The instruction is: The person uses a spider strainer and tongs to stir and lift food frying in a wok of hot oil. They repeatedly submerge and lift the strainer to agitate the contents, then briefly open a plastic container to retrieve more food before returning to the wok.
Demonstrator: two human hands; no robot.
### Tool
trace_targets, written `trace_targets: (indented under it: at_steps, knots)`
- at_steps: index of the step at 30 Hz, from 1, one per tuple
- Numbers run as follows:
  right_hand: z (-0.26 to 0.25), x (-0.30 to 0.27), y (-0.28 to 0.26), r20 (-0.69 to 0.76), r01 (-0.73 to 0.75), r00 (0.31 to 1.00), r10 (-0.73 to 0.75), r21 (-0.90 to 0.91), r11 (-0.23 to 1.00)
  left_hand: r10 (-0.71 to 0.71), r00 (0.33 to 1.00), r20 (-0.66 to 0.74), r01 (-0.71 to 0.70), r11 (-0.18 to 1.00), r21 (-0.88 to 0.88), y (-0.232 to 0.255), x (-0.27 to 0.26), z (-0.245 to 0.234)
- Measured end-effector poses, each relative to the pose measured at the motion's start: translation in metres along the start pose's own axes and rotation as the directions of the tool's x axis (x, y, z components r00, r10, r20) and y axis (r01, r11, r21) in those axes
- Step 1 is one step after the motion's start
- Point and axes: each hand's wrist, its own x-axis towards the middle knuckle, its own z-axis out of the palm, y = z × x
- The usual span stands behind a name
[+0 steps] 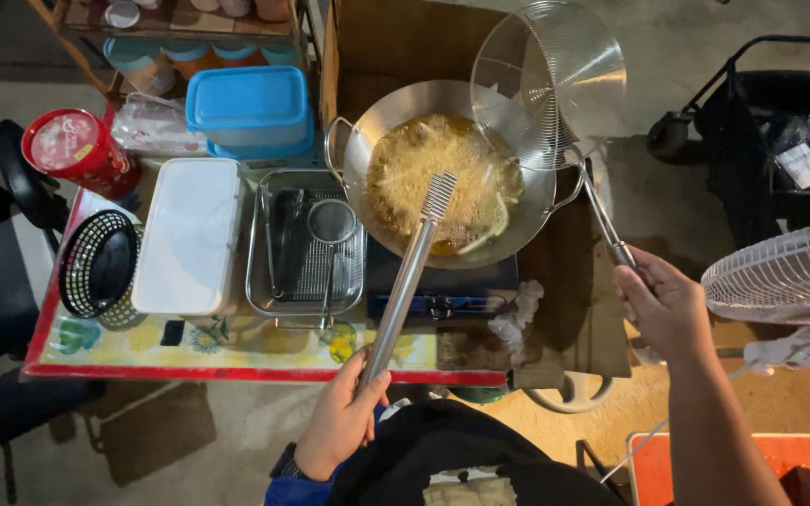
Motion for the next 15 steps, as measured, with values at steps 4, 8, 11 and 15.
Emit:
trace_targets:
  at_steps: [4,8,11,15]
  knots:
    - [0.005,-0.003,-0.016,-0.026,0.084,0.995,-0.093,-0.240,0.967,0.066,0.997,-0.028,-0.064,0.995,0.072,0.008,0.009,-0.019]
    - [0.015,-0.010,-0.036,-0.068,0.111,0.985,-0.160,-0.458,0.882,0.199,0.978,-0.059,-0.182,0.959,0.216,0.015,0.012,-0.043]
    - [0.026,-0.012,-0.050,-0.110,0.034,0.985,-0.133,-0.630,0.776,0.292,0.955,-0.059,-0.269,0.930,0.249,0.022,0.014,-0.056]
    - [0.037,-0.010,-0.052,-0.097,0.068,0.973,-0.210,-0.748,0.660,0.299,0.953,-0.053,-0.271,0.915,0.300,0.028,0.014,-0.070]
